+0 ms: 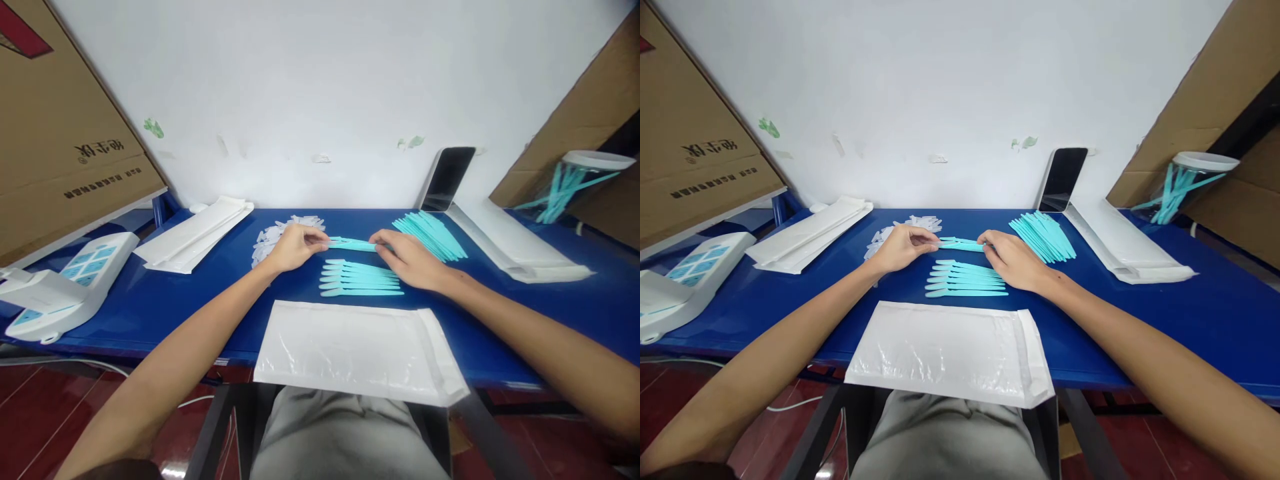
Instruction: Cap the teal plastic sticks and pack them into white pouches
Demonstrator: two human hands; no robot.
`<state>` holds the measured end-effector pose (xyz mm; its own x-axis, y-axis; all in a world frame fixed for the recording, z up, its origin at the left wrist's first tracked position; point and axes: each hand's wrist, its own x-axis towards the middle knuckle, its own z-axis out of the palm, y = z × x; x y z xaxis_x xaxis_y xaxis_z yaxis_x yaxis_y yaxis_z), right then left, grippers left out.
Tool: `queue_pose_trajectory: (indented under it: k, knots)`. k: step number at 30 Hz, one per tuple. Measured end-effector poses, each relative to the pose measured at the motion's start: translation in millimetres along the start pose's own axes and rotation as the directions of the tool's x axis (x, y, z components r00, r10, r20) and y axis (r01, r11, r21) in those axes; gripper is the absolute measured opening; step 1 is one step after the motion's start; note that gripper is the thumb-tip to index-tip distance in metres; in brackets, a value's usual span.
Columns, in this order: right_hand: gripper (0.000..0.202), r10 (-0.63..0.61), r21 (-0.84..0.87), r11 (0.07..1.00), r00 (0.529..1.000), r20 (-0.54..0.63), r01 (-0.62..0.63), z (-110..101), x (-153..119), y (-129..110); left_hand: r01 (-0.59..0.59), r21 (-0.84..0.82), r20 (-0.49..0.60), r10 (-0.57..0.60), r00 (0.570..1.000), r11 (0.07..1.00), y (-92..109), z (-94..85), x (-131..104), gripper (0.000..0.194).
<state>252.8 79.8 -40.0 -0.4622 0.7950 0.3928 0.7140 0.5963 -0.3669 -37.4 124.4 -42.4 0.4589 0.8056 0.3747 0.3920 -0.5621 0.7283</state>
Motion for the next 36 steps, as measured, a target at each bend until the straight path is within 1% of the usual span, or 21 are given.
queue_pose_trajectory:
  k: [2, 4, 6, 9, 13, 19, 24, 27, 30, 36]
  knots:
    - [0.026, -0.003, -0.006, 1.0, 1.0, -0.027, 0.003, -0.6, -0.5, -1.4, -0.013, 0.086, 0.017, 0.012, 1.0, 0.996, 1.3, 0.2, -0.7, 0.011]
    - [0.025, -0.016, -0.02, 1.0, 0.998, -0.06, 0.014, -1.7, -1.0, -3.3, -0.054, 0.171, 0.022, 0.051, 0.998, 0.984, 1.5, 0.6, -1.1, 0.015]
    - [0.027, -0.034, -0.031, 0.999, 0.995, -0.09, 0.031, -3.2, -1.1, -5.4, -0.1, 0.222, 0.033, 0.095, 0.995, 0.97, 0.8, 1.1, -1.2, 0.018]
    - [0.032, -0.047, -0.048, 0.998, 0.993, -0.106, 0.042, -6.0, -0.7, -7.7, -0.129, 0.246, 0.046, 0.122, 0.991, 0.96, -0.3, 1.6, -1.2, 0.021]
    - [0.036, -0.002, -0.085, 0.996, 0.995, -0.102, -0.007, -7.6, -1.0, -7.8, -0.109, 0.262, 0.027, 0.106, 0.994, 0.959, 0.3, 1.0, -1.5, 0.023]
    - [0.035, 0.036, -0.051, 0.998, 0.999, -0.029, -0.038, -4.1, -2.8, -3.7, -0.115, 0.269, 0.008, 0.117, 0.993, 0.956, -0.7, 0.8, -1.1, 0.019]
    - [0.038, 0.081, -0.103, 0.992, 0.993, 0.084, -0.072, -4.9, -1.2, -2.0, -0.118, 0.262, 0.012, 0.119, 0.993, 0.958, -2.4, 1.0, -0.9, 0.018]
    - [0.039, 0.08, -0.073, 0.995, 0.987, 0.137, -0.07, -6.1, -0.2, -1.3, -0.134, 0.273, 0.017, 0.134, 0.991, 0.953, -1.9, 0.1, -1.1, 0.019]
    - [0.041, 0.044, -0.023, 0.999, 0.988, 0.151, -0.041, -5.8, 0.2, -0.7, -0.155, 0.289, 0.031, 0.152, 0.988, 0.945, -0.2, -0.7, -1.7, 0.02]
    - [0.047, 0.056, -0.04, 0.998, 0.987, 0.151, -0.051, -4.3, 0.6, -2.1, -0.19, 0.276, 0.027, 0.19, 0.981, 0.942, 3.4, 0.6, -2.8, 0.022]
